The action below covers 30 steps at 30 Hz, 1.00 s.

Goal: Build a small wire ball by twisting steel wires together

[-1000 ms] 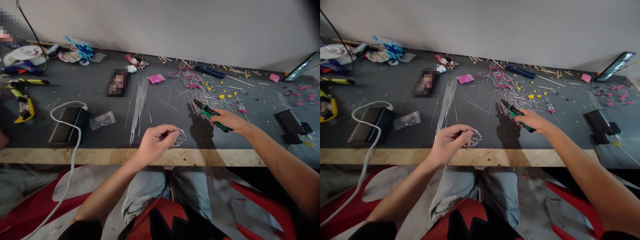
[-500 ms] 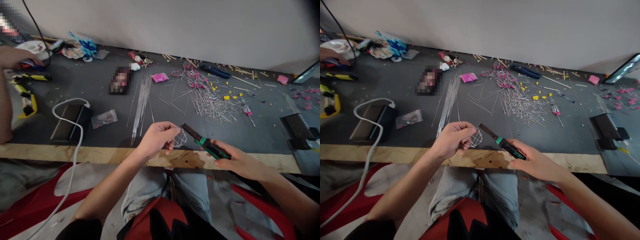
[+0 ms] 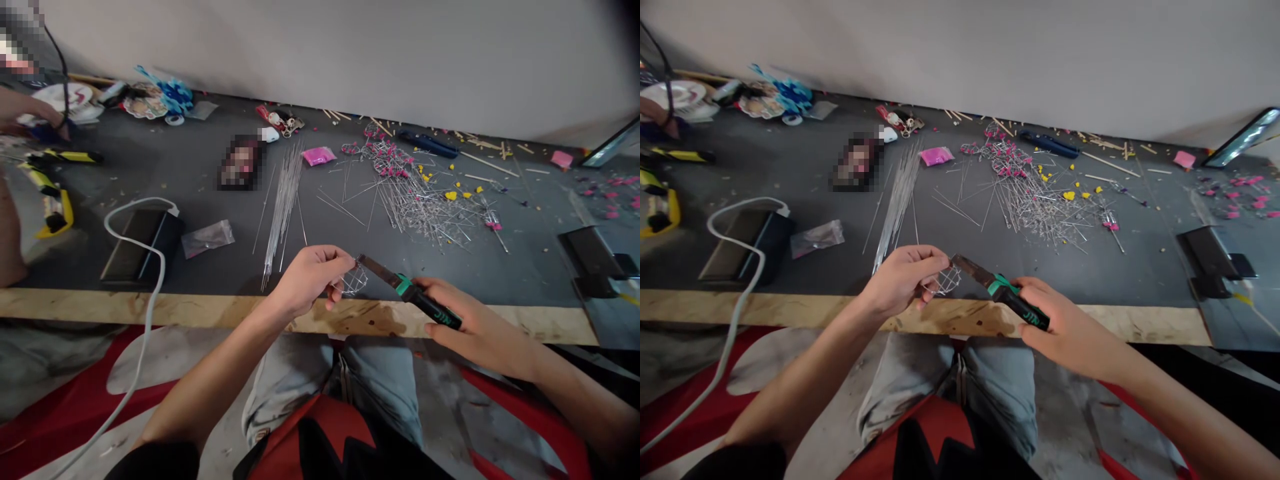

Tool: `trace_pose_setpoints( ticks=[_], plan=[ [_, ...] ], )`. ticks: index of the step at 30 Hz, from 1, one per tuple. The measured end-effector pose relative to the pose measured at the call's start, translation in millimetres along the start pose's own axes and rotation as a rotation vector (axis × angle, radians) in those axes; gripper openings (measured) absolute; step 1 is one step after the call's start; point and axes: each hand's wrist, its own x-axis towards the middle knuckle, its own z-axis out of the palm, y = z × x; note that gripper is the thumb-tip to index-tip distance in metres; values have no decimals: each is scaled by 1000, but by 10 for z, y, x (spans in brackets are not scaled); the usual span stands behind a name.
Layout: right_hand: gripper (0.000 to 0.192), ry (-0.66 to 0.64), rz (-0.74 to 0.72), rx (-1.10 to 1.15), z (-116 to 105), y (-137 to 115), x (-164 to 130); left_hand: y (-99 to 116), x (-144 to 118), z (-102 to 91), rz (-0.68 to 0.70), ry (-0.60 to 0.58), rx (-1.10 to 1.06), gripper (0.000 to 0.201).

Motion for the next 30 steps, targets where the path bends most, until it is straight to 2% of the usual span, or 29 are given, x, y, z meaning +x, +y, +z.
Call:
trace_pose_setpoints(
  ticks=[3, 8, 14, 20, 30],
  plan=[
    [18, 45, -16, -43, 10, -28, 9, -1, -2, -9, -5, -11, -29, 18],
    [22, 112, -45, -126, 47, -40, 12, -12, -13, -35, -20, -44, -84, 18],
    [18, 126, -32, -268, 114, 8, 6, -39, -15, -59, -32, -83, -83, 19],
    [16, 145, -80, -338, 145, 58, 0, -40, -11, -87, 20, -158, -21, 18],
    [23, 170, -124, -284, 176, 108, -13, -18, -19, -2, 170, -72, 11, 15]
  ],
)
